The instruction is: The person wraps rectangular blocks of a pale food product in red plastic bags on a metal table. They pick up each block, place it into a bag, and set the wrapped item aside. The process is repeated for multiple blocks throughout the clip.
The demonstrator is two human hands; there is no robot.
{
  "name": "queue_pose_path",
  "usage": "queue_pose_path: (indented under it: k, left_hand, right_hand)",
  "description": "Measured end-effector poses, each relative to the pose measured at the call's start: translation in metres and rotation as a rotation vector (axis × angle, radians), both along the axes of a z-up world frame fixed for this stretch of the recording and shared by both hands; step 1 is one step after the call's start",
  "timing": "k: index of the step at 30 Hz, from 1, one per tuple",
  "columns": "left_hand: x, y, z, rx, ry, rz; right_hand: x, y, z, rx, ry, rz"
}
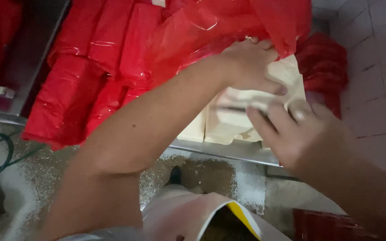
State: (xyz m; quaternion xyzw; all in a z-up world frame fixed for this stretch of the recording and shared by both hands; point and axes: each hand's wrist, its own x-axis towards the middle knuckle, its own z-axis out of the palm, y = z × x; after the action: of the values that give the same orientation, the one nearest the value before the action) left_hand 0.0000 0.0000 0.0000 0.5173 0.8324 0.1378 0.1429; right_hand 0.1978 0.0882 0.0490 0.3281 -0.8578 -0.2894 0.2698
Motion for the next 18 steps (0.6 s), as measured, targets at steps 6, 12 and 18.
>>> queue_pose_path:
  k: [6, 12, 18]
  left_hand:
    - [0.006, -0.003, 0.006, 0.011, -0.017, 0.04]
    - [0.008, -0.01, 0.005, 0.036, -0.049, 0.092]
    - [0.003, 0.0, -0.002, 0.061, 0.024, 0.083]
  right_hand:
    - [0.036, 0.007, -0.049, 0.268, -0.236, -0.231]
    - [0.061, 0.057, -0.075, 0.186, -0.258, -0.237]
    - [0.016, 0.008, -0.047, 0.049, 0.077, -0.236]
